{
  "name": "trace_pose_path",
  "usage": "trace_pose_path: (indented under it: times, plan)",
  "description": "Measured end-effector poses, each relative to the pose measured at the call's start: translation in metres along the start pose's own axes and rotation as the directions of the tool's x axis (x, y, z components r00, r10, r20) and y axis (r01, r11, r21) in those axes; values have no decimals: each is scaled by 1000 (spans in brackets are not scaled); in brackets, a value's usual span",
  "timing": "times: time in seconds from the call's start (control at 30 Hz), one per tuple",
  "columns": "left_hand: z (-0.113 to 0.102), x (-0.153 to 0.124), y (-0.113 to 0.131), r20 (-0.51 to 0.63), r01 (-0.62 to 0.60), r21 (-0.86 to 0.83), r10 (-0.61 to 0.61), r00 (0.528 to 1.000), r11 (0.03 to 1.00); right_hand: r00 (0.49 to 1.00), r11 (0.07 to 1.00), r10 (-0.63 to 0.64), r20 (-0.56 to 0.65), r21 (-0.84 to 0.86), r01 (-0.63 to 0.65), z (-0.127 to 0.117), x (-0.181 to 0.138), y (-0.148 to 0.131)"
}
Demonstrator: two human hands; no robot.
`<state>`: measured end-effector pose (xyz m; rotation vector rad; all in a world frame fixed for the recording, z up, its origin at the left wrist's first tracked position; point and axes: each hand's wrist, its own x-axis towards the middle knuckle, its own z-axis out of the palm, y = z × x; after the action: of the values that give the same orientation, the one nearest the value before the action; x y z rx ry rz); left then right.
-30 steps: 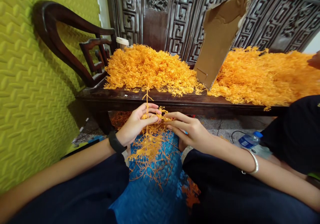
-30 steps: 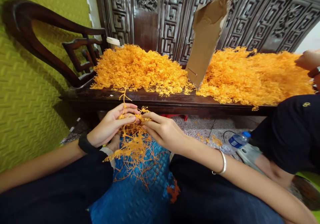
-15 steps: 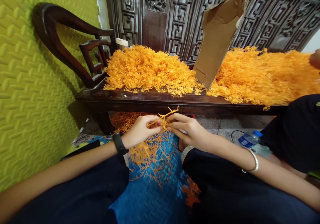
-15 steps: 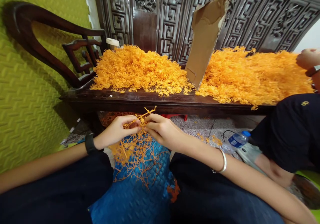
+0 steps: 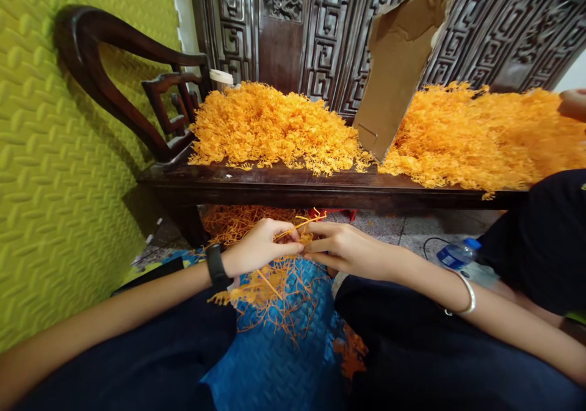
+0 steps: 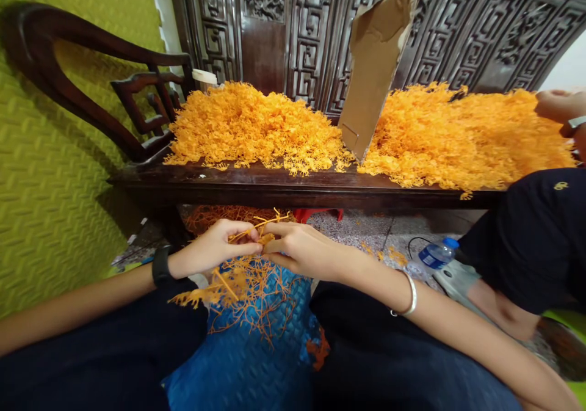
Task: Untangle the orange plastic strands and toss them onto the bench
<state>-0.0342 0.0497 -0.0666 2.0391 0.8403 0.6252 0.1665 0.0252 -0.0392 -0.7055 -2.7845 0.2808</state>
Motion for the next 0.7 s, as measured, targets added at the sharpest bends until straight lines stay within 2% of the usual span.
trace_pose_path:
  times: [0.13,0.23,0.37,0.6,0.7]
  plan:
    - [-3,-1,5,84,-15,-65,20,996,998,1000,999,-28,14,23,28,-4,-1,-1]
    - [-5,-2,8,151,-19,-101,35,988,995,998,982,-35,54,187,24,-13,-2,-6]
    - [-6,-3,12,268,14,-188,38,963,982,985,907,-30,169,418,-44,-26,-6,-11]
    - [2,-3,23,399,13,-174,59,915,985,916,818,-56,398,544,-186,-34,-18,-7]
    - [8,-2,30,429,-42,-144,101,898,989,878,773,-69,473,582,-253,-37,-22,-7]
